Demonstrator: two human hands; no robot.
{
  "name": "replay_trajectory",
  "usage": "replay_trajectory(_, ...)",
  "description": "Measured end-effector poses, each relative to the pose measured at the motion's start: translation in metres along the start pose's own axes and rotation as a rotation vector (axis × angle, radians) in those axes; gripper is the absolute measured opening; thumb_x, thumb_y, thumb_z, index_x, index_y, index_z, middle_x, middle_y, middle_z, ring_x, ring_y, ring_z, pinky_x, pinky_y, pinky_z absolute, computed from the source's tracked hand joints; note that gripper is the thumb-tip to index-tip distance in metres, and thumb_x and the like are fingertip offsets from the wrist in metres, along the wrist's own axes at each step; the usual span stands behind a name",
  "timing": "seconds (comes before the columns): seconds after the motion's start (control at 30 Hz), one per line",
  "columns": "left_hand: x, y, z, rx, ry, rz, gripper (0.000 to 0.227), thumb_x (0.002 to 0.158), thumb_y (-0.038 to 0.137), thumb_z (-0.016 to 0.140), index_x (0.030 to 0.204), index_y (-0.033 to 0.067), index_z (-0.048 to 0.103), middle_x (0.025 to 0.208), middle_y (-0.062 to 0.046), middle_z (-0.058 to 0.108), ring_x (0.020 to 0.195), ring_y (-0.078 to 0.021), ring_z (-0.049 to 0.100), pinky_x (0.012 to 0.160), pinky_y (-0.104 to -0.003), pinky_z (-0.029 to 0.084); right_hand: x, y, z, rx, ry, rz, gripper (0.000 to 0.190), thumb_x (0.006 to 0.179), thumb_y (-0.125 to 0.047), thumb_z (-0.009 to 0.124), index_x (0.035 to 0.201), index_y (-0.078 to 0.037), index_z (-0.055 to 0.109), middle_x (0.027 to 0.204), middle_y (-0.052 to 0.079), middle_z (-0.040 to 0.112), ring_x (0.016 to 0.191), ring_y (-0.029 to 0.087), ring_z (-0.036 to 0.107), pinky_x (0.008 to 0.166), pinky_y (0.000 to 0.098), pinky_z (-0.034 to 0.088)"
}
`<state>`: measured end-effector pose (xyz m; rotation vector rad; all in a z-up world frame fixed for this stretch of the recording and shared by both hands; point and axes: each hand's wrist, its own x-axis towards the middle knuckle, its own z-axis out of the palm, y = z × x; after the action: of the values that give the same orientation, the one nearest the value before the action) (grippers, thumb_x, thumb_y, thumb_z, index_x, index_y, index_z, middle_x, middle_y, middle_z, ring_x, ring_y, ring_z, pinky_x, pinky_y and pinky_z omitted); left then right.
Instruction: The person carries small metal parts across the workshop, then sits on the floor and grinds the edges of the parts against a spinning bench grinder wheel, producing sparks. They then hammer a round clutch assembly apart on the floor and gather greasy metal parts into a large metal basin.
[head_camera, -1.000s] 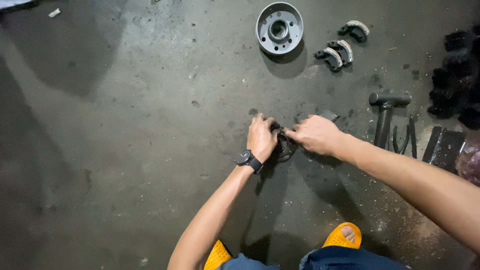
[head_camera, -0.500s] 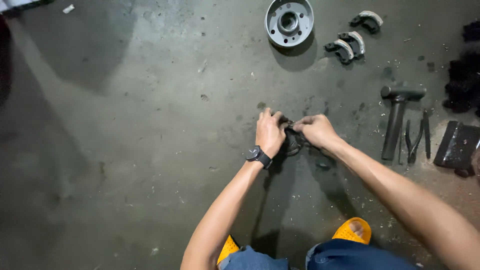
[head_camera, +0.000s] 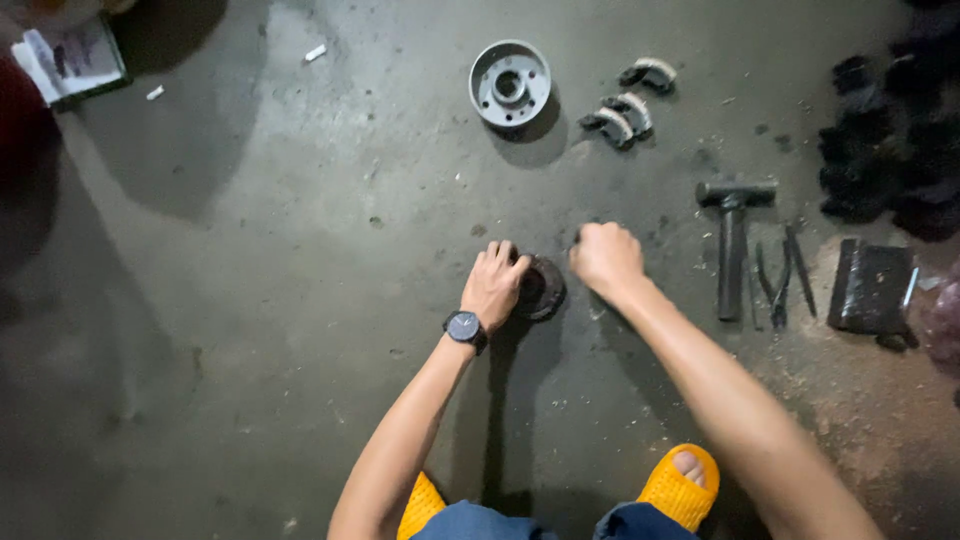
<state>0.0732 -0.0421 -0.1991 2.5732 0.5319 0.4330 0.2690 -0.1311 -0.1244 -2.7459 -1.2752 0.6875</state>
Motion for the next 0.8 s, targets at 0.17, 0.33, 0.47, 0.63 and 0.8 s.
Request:
replay_trajectory(0.17, -0.004, 0.0, -0.005, 0.069, -0.051, 0.078, 0.035, 0.081, 0.007, 0.064, 0.116, 0.0075, 0.062, 0.113, -0.019, 0.056, 0.105, -0.036, 0.055, 0.087, -0.045, 0.049, 0.01, 0.003, 0.021, -0.035, 0.004, -0.035, 0.022, 0.087, -0.016, 0.059, 0.088, -0.001, 0.075, 0.095, 0.028, 0.072, 0.091, 0.046, 0.072, 0.082, 0.0552, 0.058)
replay_trajectory(0.33, -0.005, 0.004, -0.011, 0.019, 0.02, 0.111, 0.041, 0.08, 0.007, 0.063, 0.121, 0.0064, 0.063, 0.114, -0.018, 0.057, 0.104, -0.0365, 0.054, 0.087, -0.045, 0.049, 0.006, -0.007, 0.022, -0.023, 0.004, -0.041, 0.02, 0.086, -0.014, 0.057, 0.085, -0.003, 0.074, 0.091, 0.026, 0.073, 0.088, 0.044, 0.073, 0.079, 0.0538, 0.059)
replay_trajectory(0.47, -0.001, 0.006, -0.004, 0.034, -0.055, 0.044, 0.035, 0.081, 0.007, 0.064, 0.116, 0.0062, 0.063, 0.113, -0.018, 0.057, 0.105, -0.0359, 0.055, 0.086, -0.044, 0.048, 0.013, -0.011, 0.026, -0.097, -0.01, -0.052, 0.02, 0.087, -0.012, 0.057, 0.087, -0.005, 0.075, 0.093, 0.023, 0.074, 0.089, 0.041, 0.074, 0.08, 0.0503, 0.06)
replay_trajectory(0.63, 0.009, 0.01, -0.004, 0.08, -0.049, -0.016, 0.036, 0.073, 0.004, 0.063, 0.108, -0.0008, 0.06, 0.113, -0.02, 0.057, 0.106, -0.0384, 0.054, 0.086, -0.047, 0.048, 0.015, -0.015, 0.014, -0.031, -0.074, 0.03, 0.019, 0.087, -0.011, 0.058, 0.092, -0.004, 0.075, 0.098, 0.023, 0.074, 0.095, 0.041, 0.072, 0.083, 0.0504, 0.059)
replay_trajectory(0.8, 0.033, -0.034, 0.023, -0.11, -0.038, -0.255, 0.014, 0.098, 0.009, 0.06, 0.11, 0.0015, 0.061, 0.115, -0.019, 0.058, 0.104, -0.0396, 0.055, 0.089, -0.05, 0.049, 0.012, -0.015, 0.009, 0.016, -0.103, 0.085, 0.019, 0.086, -0.008, 0.059, 0.096, -0.004, 0.074, 0.104, 0.022, 0.073, 0.101, 0.042, 0.07, 0.087, 0.0509, 0.058)
